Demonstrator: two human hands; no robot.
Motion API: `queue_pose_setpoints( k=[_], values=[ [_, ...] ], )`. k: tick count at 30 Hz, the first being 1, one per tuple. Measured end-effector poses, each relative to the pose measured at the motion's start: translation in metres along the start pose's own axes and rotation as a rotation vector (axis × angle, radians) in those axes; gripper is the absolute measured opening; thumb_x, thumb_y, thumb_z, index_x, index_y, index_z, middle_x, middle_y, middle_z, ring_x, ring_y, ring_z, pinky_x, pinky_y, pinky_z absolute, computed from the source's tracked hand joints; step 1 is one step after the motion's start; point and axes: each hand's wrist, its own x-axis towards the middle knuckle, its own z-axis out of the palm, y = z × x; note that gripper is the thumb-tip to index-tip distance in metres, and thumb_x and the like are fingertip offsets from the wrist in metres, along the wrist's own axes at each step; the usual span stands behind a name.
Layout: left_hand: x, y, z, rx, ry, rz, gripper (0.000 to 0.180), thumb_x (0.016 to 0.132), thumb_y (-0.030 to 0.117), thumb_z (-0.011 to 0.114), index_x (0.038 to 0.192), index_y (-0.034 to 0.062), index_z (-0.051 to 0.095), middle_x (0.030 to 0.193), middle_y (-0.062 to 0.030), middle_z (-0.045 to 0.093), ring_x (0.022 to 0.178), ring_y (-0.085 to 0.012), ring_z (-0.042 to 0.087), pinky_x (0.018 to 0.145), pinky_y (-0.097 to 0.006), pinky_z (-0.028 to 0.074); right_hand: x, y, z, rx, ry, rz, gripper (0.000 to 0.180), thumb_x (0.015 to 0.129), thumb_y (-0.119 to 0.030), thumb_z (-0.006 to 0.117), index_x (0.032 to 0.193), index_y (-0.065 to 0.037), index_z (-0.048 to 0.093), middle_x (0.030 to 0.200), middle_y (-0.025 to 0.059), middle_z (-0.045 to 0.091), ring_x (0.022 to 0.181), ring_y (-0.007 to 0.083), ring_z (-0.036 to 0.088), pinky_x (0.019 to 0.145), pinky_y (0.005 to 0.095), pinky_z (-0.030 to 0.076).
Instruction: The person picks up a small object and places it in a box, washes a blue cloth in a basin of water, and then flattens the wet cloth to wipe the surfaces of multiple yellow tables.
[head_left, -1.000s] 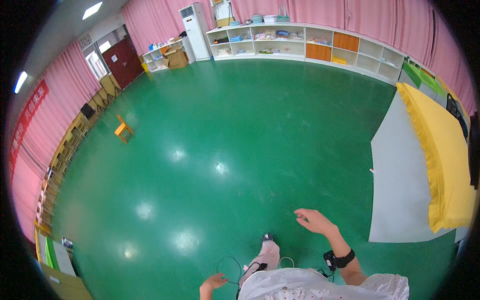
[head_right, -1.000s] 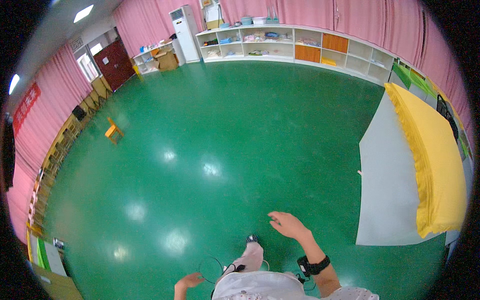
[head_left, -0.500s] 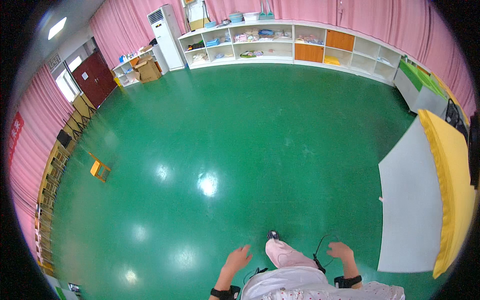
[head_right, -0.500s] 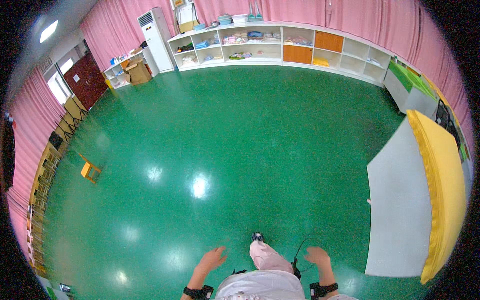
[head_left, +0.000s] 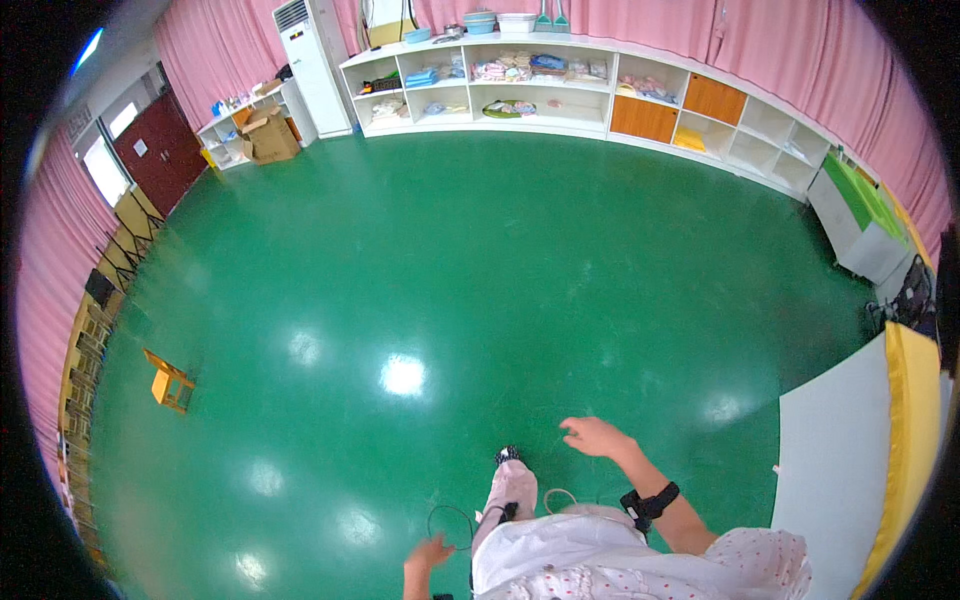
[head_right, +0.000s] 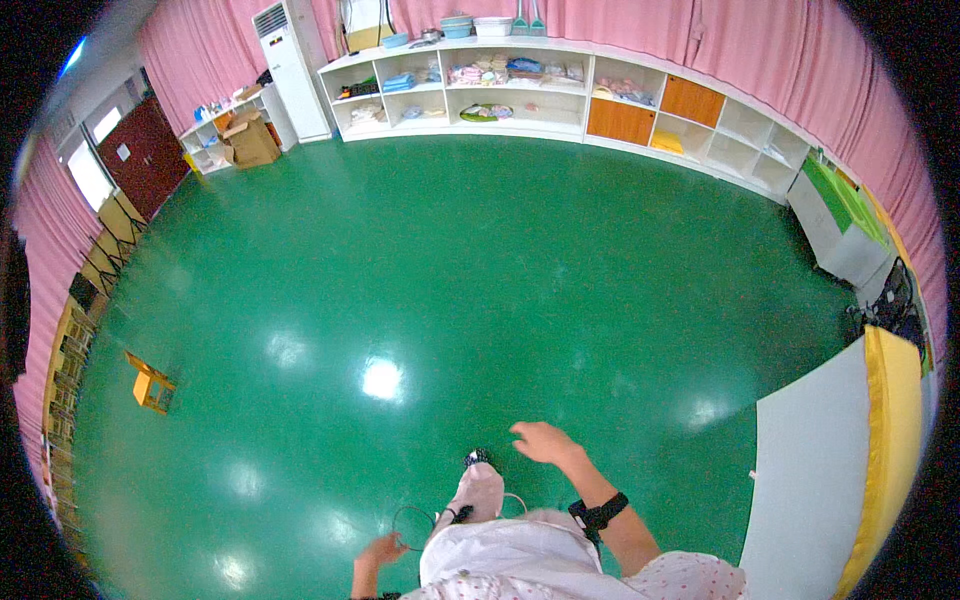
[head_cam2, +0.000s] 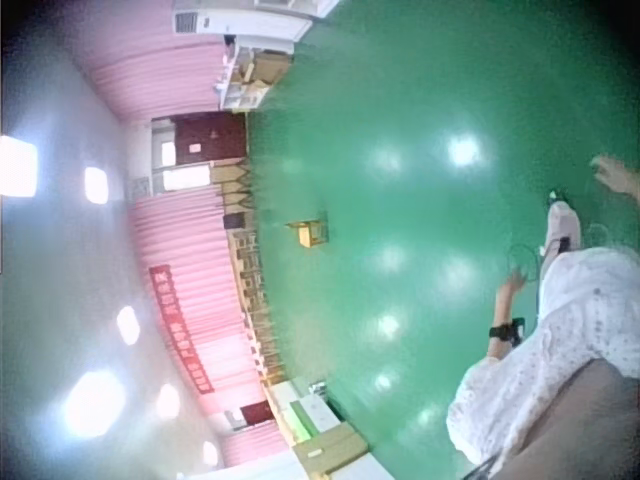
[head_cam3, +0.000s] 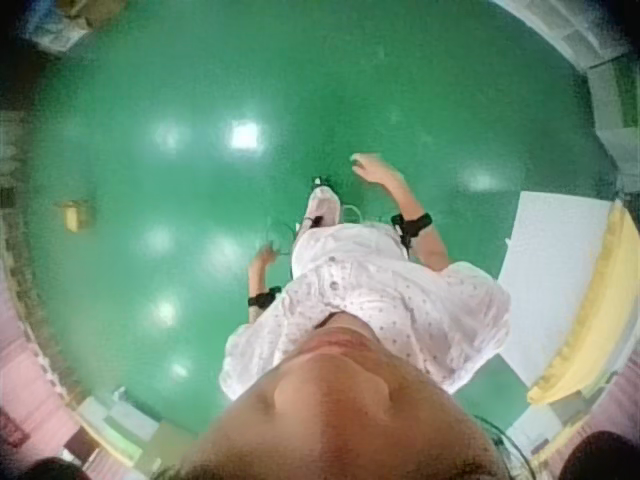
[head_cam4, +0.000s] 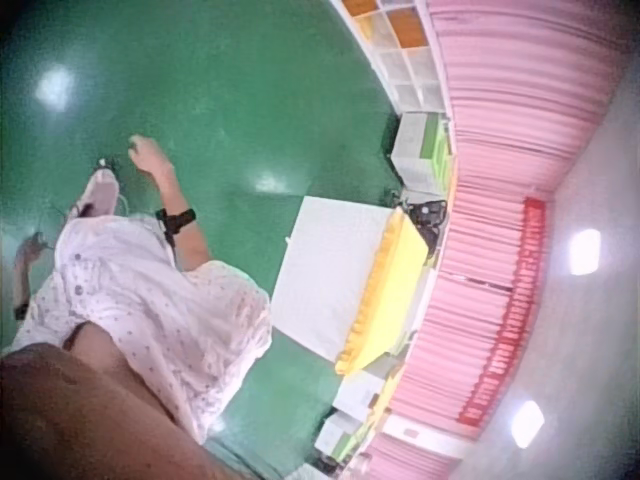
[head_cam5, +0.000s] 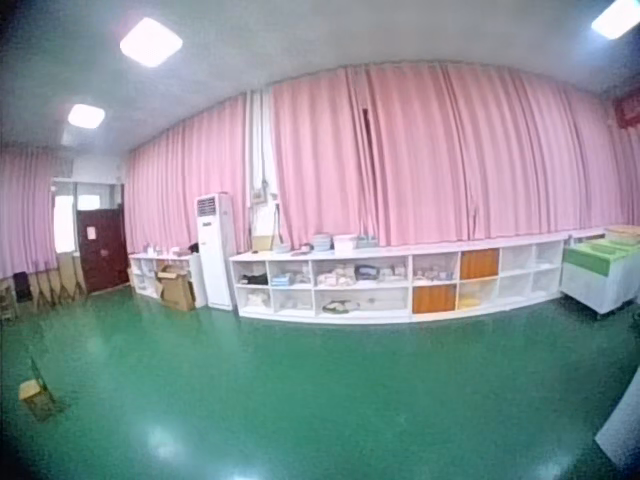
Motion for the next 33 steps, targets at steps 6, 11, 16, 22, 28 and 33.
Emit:
queue_pose_setpoints(
  k=[6,11,16,22,28,33],
  values=[
    [0.128,0.094,-0.308,0.204,0.423,0.287,0.044,0.08,0.035,0.054,0.113,0.008,0.047,0.095,-0.0177,0.06,0.085,-0.0352,0.059,0.071,-0.046,0.048,0.115,0.093,-0.058,-0.035,0.071,0.383,0.038,0.076,-0.029,0.055,0.107,-0.006,0.056,0.104,0.019,0.059,0.093,0.0356,0.056,0.082,0.044,0.045],
    [0.234,0.162,-0.523,0.085,0.603,0.575,0.039,0.081,0.034,0.054,0.11,0.0082,0.049,0.093,-0.018,0.06,0.083,-0.0349,0.059,0.071,-0.045,0.048,0.239,0.101,-0.116,-0.033,0.029,0.576,0.038,0.076,-0.028,0.055,0.107,-0.007,0.057,0.103,0.017,0.06,0.095,0.0343,0.056,0.083,0.0411,0.045],
    [0.352,0.103,-0.637,0.074,0.514,0.25,0.041,0.08,0.034,0.055,0.111,0.0082,0.049,0.096,-0.019,0.06,0.088,-0.0361,0.058,0.074,-0.045,0.047,0.444,0.113,-0.199,-0.046,0.079,0.461,0.032,0.076,-0.026,0.055,0.101,-0.006,0.059,0.097,0.0174,0.061,0.09,0.0345,0.058,0.079,0.0418,0.047],
    [0.433,0.023,-0.745,-0.294,0.567,-0.187,0.053,0.075,0.04,0.059,0.115,0.008,0.048,0.103,-0.0213,0.058,0.095,-0.0362,0.056,0.079,-0.045,0.046,0.774,0.042,-0.309,-0.28,0.009,0.081,0.031,0.077,-0.024,0.056,0.102,-0.005,0.056,0.091,0.0175,0.062,0.081,0.0329,0.06,0.069,0.0423,0.049],
    [0.55,-0.013,-0.859,-0.085,0.222,-0.322,0.057,0.073,0.042,0.061,0.115,0.0066,0.046,0.099,-0.0218,0.059,0.095,-0.0361,0.057,0.077,-0.046,0.047,1.028,-0.023,-0.403,0.022,-0.078,-0.176,0.031,0.082,-0.025,0.053,0.106,-0.006,0.054,0.09,0.0155,0.063,0.08,0.0285,0.062,0.068,0.0387,0.049],
    [0.703,0.041,-1.095,-0.017,0.518,-0.359,0.057,0.075,0.039,0.06,0.119,0.0073,0.044,0.09,-0.0162,0.062,0.085,-0.0312,0.061,0.071,-0.042,0.05,1.151,0.043,-0.463,-0.314,-0.005,0.12,0.033,0.079,-0.028,0.054,0.104,-0.007,0.056,0.093,0.0172,0.062,0.084,0.0319,0.061,0.073,0.0401,0.049]
  ],
)
